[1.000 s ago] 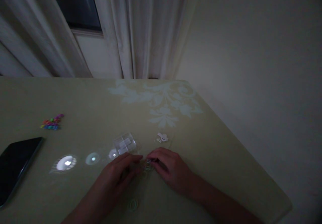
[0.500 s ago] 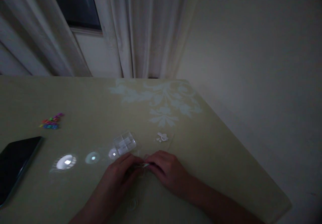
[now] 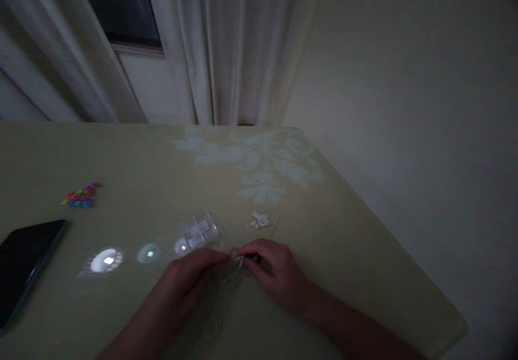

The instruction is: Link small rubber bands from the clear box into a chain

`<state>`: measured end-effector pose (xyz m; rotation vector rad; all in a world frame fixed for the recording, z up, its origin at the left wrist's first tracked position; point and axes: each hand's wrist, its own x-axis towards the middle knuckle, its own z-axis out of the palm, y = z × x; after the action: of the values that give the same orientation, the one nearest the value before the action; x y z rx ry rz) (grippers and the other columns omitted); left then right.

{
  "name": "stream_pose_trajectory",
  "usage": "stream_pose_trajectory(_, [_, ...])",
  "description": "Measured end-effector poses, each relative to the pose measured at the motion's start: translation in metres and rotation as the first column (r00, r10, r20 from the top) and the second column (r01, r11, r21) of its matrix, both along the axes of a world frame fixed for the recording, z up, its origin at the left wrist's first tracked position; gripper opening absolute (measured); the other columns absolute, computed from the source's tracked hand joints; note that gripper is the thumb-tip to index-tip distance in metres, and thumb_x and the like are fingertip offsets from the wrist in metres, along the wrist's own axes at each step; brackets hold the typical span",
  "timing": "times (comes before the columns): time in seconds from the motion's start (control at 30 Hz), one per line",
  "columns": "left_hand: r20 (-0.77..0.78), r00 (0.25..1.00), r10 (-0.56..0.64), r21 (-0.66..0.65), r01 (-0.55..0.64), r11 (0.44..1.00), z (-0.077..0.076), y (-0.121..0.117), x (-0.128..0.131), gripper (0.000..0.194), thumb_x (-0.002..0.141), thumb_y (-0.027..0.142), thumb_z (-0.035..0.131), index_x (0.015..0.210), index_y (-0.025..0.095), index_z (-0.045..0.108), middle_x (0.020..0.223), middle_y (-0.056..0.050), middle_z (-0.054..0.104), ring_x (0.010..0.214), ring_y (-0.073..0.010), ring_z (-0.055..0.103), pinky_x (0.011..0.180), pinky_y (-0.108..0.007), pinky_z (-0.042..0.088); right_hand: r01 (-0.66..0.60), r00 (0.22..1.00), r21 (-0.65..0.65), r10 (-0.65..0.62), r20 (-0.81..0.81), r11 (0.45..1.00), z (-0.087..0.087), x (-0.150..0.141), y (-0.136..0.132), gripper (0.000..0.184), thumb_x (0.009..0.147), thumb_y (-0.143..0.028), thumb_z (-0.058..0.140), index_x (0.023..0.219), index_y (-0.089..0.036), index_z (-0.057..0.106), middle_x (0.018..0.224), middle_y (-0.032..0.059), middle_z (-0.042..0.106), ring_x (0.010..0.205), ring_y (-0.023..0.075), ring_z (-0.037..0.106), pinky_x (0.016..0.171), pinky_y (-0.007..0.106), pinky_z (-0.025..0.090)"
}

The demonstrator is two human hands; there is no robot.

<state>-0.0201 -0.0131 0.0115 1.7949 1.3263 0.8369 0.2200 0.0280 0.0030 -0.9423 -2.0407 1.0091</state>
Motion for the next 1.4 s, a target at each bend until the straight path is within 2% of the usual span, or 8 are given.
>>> stream_pose_trajectory(0.27, [-0.169, 0.985, -0.044, -0.003, 0.044, 0.999, 0.001, -0.006, -0.006, 0.019, 0.090, 0.036, 0.074, 0.108, 0.032, 0.078, 0.110, -0.005, 0.077, 0.104, -0.0264, 0.073, 0.090, -0.035, 0.061, 0.001, 1.000, 0.098, 0.001, -0.018, 0.995, 0.001, -0.001, 0.001, 0.026, 0.102, -0.042, 0.068, 0.103, -0.022, 0.082, 0.088, 0.0045, 0.077, 0.079, 0.0154, 0.069, 0.075, 0.026, 0.054])
stream_pose_trajectory(0.43, [-0.228, 0.967, -0.112, -0.055, 0.102, 0.993, -0.004, -0.010, -0.015, 0.065, 0.065, 0.024, 0.091, 0.126, 0.033, 0.071, 0.129, -0.006, 0.070, 0.117, -0.0305, 0.068, 0.100, -0.041, 0.059, -0.084, 0.995, 0.139, 0.076, 0.060, 0.987, 0.000, 0.000, 0.000, 0.022, 0.106, -0.030, 0.061, 0.115, -0.022, 0.080, 0.103, 0.0070, 0.078, 0.092, 0.0177, 0.071, 0.087, 0.030, 0.056])
stream_pose_trajectory(0.53, [-0.219, 0.973, -0.076, -0.062, 0.064, 0.996, -0.007, -0.009, -0.007, 0.064, 0.071, 0.018, 0.084, 0.131, 0.032, 0.068, 0.127, -0.006, 0.069, 0.110, -0.0271, 0.071, 0.095, -0.038, 0.060, -0.091, 0.988, 0.106, 0.076, 0.133, 0.990, 0.006, 0.004, 0.000, 0.024, 0.099, -0.034, 0.072, 0.120, -0.023, 0.077, 0.111, 0.0070, 0.075, 0.103, 0.0202, 0.069, 0.097, 0.034, 0.054])
stream_pose_trajectory(0.67, [-0.190, 0.982, -0.011, -0.018, 0.008, 1.000, -0.014, -0.007, 0.008, 0.051, 0.083, 0.018, 0.073, 0.132, 0.030, 0.068, 0.123, -0.008, 0.070, 0.103, -0.0245, 0.074, 0.088, -0.034, 0.061, -0.135, 0.954, -0.033, 0.139, 0.267, 0.990, 0.013, 0.007, 0.000, 0.076, 0.079, -0.045, 0.092, 0.145, -0.022, 0.062, 0.134, 0.0112, 0.063, 0.122, 0.0257, 0.061, 0.109, 0.037, 0.051])
stream_pose_trajectory(0.97, [-0.166, 0.984, 0.068, 0.141, -0.044, 0.989, -0.023, -0.004, 0.027, 0.025, 0.103, 0.027, 0.051, 0.107, 0.025, 0.076, 0.095, -0.006, 0.073, 0.086, -0.0214, 0.073, 0.079, -0.032, 0.059, -0.083, 0.966, 0.051, 0.067, 0.250, 0.995, -0.001, -0.008, 0.000, 0.020, 0.104, -0.024, 0.065, 0.121, -0.020, 0.074, 0.107, 0.0072, 0.071, 0.099, 0.0198, 0.068, 0.092, 0.032, 0.057])
stream_pose_trajectory(1.17, [-0.130, 0.991, -0.023, 0.009, 0.024, 1.000, -0.007, -0.003, 0.007, 0.027, 0.103, 0.029, 0.052, 0.116, 0.028, 0.075, 0.108, -0.005, 0.077, 0.098, -0.0222, 0.073, 0.088, -0.032, 0.059, -0.083, 0.987, 0.104, 0.068, 0.148, 0.991, 0.003, 0.003, 0.004, 0.021, 0.106, -0.025, 0.061, 0.123, -0.021, 0.072, 0.111, 0.0073, 0.076, 0.103, 0.0195, 0.070, 0.096, 0.033, 0.055])
stream_pose_trajectory(1.33, [-0.248, 0.969, -0.017, 0.005, 0.019, 1.000, -0.016, -0.007, 0.008, 0.027, 0.092, 0.026, 0.065, 0.117, 0.030, 0.074, 0.111, -0.005, 0.073, 0.092, -0.0221, 0.074, 0.080, -0.031, 0.059, -0.144, 0.949, 0.040, 0.127, 0.290, 0.989, 0.013, 0.010, 0.006, 0.060, 0.086, -0.036, 0.087, 0.140, -0.021, 0.063, 0.133, 0.0114, 0.066, 0.124, 0.0261, 0.061, 0.110, 0.040, 0.050])
stream_pose_trajectory(1.4, [-0.269, 0.963, 0.019, 0.052, -0.005, 0.999, -0.020, -0.007, 0.015, 0.021, 0.096, 0.024, 0.058, 0.109, 0.029, 0.075, 0.108, -0.005, 0.073, 0.092, -0.0223, 0.074, 0.080, -0.032, 0.058, -0.170, 0.925, 0.025, 0.150, 0.350, 0.985, 0.012, 0.008, 0.005, 0.056, 0.087, -0.037, 0.086, 0.136, -0.019, 0.066, 0.130, 0.0117, 0.064, 0.122, 0.0258, 0.061, 0.107, 0.038, 0.052])
